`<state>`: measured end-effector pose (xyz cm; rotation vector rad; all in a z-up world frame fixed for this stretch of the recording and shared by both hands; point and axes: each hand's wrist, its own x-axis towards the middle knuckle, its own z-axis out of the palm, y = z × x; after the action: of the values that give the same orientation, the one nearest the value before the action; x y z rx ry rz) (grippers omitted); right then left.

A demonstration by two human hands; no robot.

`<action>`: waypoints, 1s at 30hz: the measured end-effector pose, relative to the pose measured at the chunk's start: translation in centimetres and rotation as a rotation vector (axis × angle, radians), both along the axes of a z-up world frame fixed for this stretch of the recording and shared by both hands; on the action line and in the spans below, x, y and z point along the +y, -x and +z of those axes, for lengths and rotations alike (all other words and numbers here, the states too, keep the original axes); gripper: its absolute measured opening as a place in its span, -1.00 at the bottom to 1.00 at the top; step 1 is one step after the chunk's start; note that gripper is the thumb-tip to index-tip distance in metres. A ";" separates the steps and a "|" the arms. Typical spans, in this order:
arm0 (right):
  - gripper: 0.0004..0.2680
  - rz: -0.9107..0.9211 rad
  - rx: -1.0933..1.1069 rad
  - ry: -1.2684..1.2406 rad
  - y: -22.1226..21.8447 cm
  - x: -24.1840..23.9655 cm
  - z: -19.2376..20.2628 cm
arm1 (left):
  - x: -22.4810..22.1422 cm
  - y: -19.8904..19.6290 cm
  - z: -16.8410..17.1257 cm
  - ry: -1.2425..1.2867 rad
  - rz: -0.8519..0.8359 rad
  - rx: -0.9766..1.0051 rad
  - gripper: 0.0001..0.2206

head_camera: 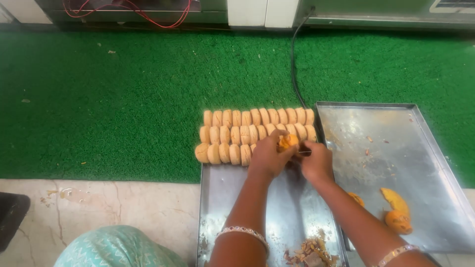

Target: Arranging biscuits or small dough balls on a metal tray.

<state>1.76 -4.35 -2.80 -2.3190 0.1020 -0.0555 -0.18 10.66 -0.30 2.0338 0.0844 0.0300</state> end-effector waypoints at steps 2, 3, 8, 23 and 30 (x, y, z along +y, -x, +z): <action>-0.81 0.004 -0.005 0.021 0.1 0.1 0.7 | 0.0 0.0 -0.1 0.001 -0.001 0.006 -0.53; -0.80 0.010 -0.013 0.043 0.1 0.2 1.1 | 0.0 0.0 -0.1 0.003 -0.002 0.009 -0.52; -0.81 0.036 -0.047 0.065 -0.2 0.1 0.6 | 0.1 0.0 0.5 0.003 -0.007 0.041 -0.52; -0.68 0.162 -0.153 -0.020 0.8 0.1 4.8 | -1.0 -0.8 0.2 0.134 0.045 -0.022 -0.49; -0.59 0.206 -0.168 -0.101 1.6 -1.1 8.0 | -3.8 -1.7 1.4 0.188 0.030 -0.029 -0.49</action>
<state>0.19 -5.47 5.16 -2.2017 -0.2138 -0.1373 1.49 6.90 1.08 1.8437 0.0960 0.0676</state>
